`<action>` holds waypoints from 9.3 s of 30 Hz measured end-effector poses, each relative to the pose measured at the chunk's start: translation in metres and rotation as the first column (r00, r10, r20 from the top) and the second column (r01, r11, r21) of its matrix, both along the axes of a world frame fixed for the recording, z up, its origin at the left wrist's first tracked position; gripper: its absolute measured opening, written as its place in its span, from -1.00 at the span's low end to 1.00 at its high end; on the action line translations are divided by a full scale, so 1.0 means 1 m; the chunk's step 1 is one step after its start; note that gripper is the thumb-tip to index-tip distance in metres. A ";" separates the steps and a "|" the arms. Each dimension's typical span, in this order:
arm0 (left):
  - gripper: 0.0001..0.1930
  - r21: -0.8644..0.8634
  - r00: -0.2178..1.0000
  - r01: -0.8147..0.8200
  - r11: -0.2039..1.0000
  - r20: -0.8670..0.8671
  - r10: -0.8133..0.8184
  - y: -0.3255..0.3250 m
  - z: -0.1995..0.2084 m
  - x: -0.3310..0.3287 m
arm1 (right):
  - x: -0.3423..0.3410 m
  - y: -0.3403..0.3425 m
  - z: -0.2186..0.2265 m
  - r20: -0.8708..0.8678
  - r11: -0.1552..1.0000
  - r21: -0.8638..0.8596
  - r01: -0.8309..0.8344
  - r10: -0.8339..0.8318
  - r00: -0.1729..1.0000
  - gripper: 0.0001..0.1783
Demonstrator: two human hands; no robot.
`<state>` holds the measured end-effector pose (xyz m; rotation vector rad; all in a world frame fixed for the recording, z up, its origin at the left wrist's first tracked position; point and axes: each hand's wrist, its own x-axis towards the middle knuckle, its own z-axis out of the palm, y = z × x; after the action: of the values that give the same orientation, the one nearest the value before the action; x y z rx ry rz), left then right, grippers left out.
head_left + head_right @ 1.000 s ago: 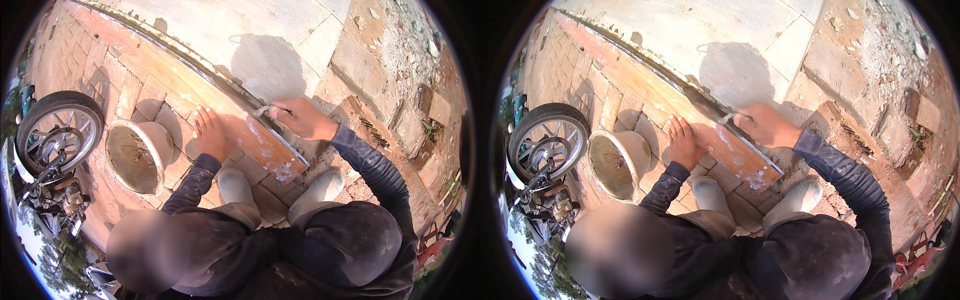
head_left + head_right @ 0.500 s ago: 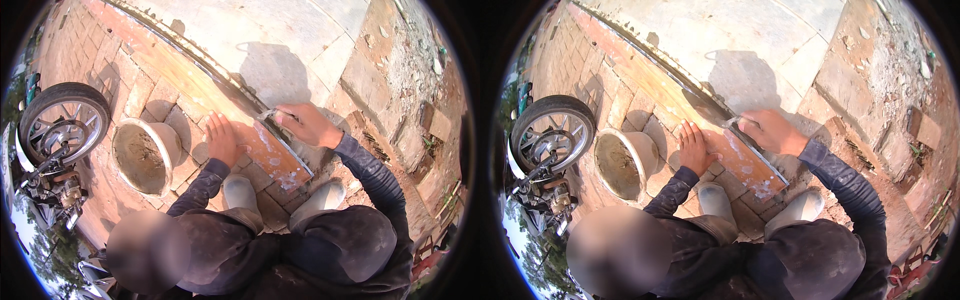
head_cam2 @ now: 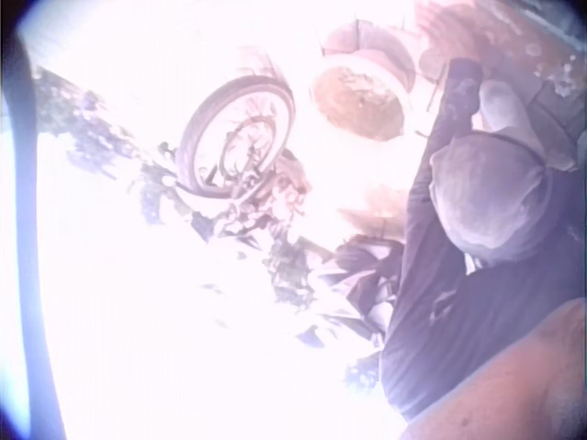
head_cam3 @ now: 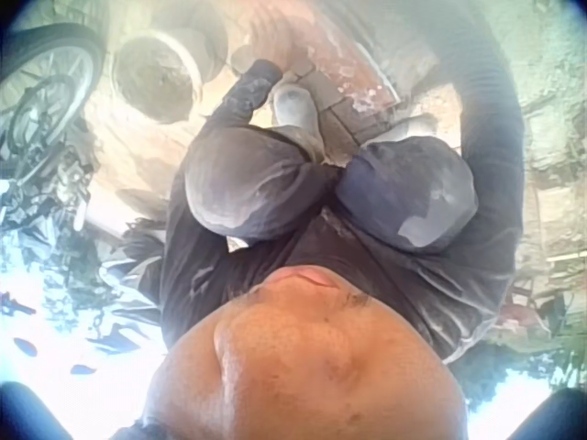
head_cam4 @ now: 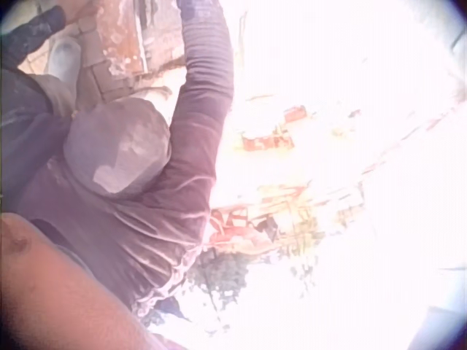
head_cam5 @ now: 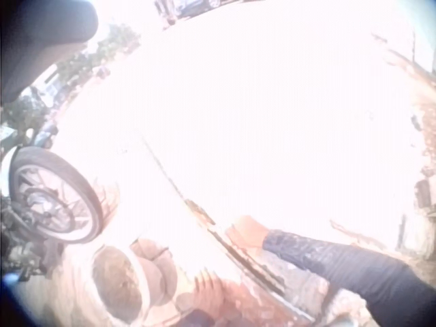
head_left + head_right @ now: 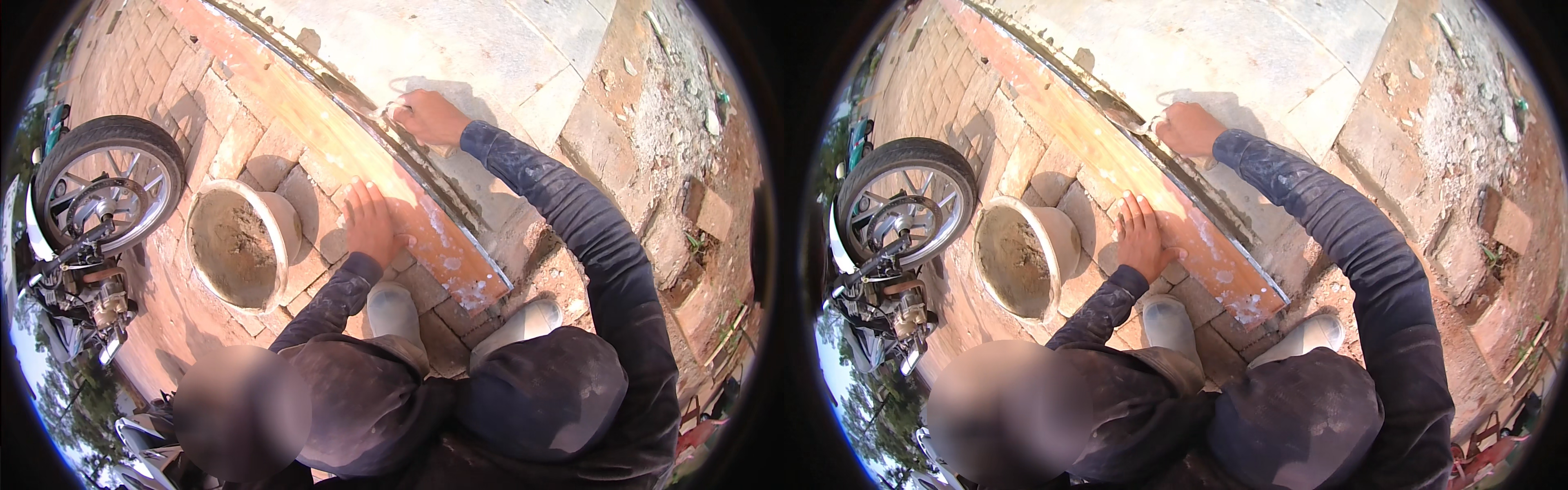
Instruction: The person scoops cement from a bucket using a trowel and applies it to the edge of a tiled floor. They smooth the cement along the boundary between the tiles and a brick surface, repeatedly filling the bucket and spreading the material to create a finished edge.
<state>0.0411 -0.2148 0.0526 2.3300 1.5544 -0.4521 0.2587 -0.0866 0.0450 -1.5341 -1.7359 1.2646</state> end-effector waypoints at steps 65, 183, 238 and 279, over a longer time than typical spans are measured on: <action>-0.39 -0.836 -0.840 -0.274 0.475 0.448 0.305 -0.104 0.044 -0.168 | 0.026 -0.187 0.259 -0.142 0.726 -0.687 -0.042 -0.078 0.987 -0.41; -0.25 -0.328 0.587 -0.352 0.877 0.652 0.480 0.023 0.165 -0.145 | -0.070 -0.095 0.077 -0.342 0.752 -0.431 -0.499 0.376 0.861 -0.30; 0.30 0.104 0.945 0.263 0.959 0.172 -0.278 -0.092 -0.021 0.013 | 0.143 -0.426 0.069 0.256 0.977 -0.139 0.162 -0.122 0.959 -0.36; 0.29 0.102 0.952 0.250 0.963 0.157 -0.264 -0.092 -0.021 0.017 | 0.140 -0.408 0.089 0.093 0.972 -0.216 0.093 -0.075 0.993 -0.45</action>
<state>0.0585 -0.3066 0.0315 2.5715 1.2185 -0.2431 0.3984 -0.4945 0.1344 -1.7899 -1.6058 1.4055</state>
